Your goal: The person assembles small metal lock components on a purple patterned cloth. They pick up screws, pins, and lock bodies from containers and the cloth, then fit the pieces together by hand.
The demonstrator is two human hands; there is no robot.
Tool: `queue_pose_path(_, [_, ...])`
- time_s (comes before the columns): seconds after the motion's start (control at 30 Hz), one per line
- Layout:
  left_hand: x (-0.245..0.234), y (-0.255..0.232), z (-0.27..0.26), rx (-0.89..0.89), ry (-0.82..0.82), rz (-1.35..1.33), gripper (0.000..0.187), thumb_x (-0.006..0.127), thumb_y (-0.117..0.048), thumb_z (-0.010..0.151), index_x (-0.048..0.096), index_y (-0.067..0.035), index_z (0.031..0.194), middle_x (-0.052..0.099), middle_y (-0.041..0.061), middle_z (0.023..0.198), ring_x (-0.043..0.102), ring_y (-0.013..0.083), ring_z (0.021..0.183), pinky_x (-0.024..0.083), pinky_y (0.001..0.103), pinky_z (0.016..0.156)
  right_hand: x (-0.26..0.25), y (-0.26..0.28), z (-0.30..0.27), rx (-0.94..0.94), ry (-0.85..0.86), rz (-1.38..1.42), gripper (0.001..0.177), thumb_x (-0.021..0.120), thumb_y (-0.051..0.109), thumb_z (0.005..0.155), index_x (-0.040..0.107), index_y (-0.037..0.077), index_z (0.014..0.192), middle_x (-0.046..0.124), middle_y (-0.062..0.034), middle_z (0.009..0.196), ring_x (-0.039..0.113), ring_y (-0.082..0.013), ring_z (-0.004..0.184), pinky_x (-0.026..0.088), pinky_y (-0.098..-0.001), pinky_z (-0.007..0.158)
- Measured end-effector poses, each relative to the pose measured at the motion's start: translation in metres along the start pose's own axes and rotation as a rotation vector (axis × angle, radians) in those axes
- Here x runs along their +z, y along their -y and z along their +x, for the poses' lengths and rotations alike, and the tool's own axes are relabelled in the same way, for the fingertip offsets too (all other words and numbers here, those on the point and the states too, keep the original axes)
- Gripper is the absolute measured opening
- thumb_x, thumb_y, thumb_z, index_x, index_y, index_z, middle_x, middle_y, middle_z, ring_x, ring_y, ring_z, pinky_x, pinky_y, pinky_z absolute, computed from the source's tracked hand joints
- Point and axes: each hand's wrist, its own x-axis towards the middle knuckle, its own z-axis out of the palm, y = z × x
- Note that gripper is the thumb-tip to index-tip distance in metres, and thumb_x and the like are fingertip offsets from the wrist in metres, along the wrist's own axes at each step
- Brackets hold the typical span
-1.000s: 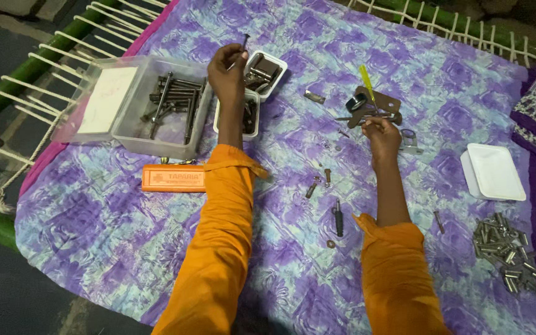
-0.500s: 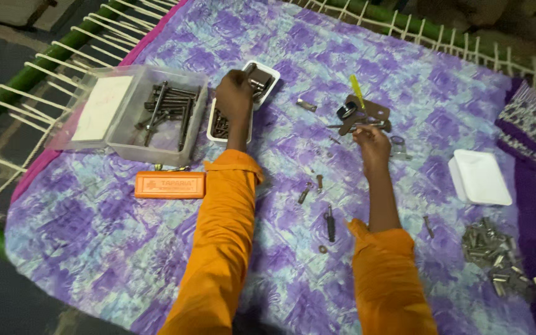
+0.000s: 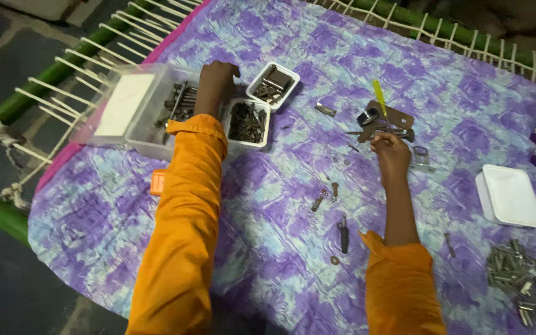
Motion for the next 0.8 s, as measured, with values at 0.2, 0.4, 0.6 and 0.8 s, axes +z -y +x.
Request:
queue_pose_path(0.2, [0.009,-0.010,0.011,-0.130,0.139,0.137,0.028,0.072,-0.035,0.083,0.079,-0.024,0.108,0.075,0.013,0.107,0.069,0.0363,0.102,0.057,0.052,0.078,0.004,0.017,-0.011,-0.030,-0.024,-0.141,0.020,0.069,0.012,0.099,0.073,0.000,0.114,0.072,-0.0049,0.094,0.068,-0.0110,0.082,0.055,-0.0250,0.076])
queue_pose_path(0.4, [0.024,-0.039,0.015,-0.201,0.215,0.404,0.026,0.063,-0.030,0.091,0.079,-0.016,0.105,0.075,0.004,0.114,0.065,0.0312,0.114,0.058,0.060,0.060,0.001,0.021,-0.012,-0.032,-0.040,-0.189,0.022,0.070,0.014,0.097,0.073,0.001,0.114,0.074,-0.0035,0.094,0.070,-0.0105,0.083,0.055,-0.0246,0.076])
queue_pose_path(0.6, [0.003,-0.041,0.005,-0.139,0.094,0.310,0.019,0.070,-0.026,0.086,0.079,-0.014,0.097,0.075,0.009,0.106,0.070,0.0330,0.097,0.058,0.056,0.064,0.004,0.023,-0.016,-0.069,-0.019,-0.159,0.020,0.071,0.014,0.097,0.074,0.002,0.112,0.072,-0.0041,0.094,0.067,-0.0099,0.082,0.052,-0.0248,0.074])
queue_pose_path(0.8, [-0.020,-0.045,-0.016,0.119,-0.151,-0.003,0.013,0.079,-0.033,0.084,0.081,-0.026,0.094,0.076,0.009,0.093,0.071,0.0338,0.091,0.057,0.048,0.071,0.008,0.027,-0.019,-0.045,-0.030,-0.217,0.018,0.071,0.015,0.096,0.075,0.003,0.109,0.073,-0.0032,0.091,0.067,-0.0091,0.080,0.052,-0.0251,0.073])
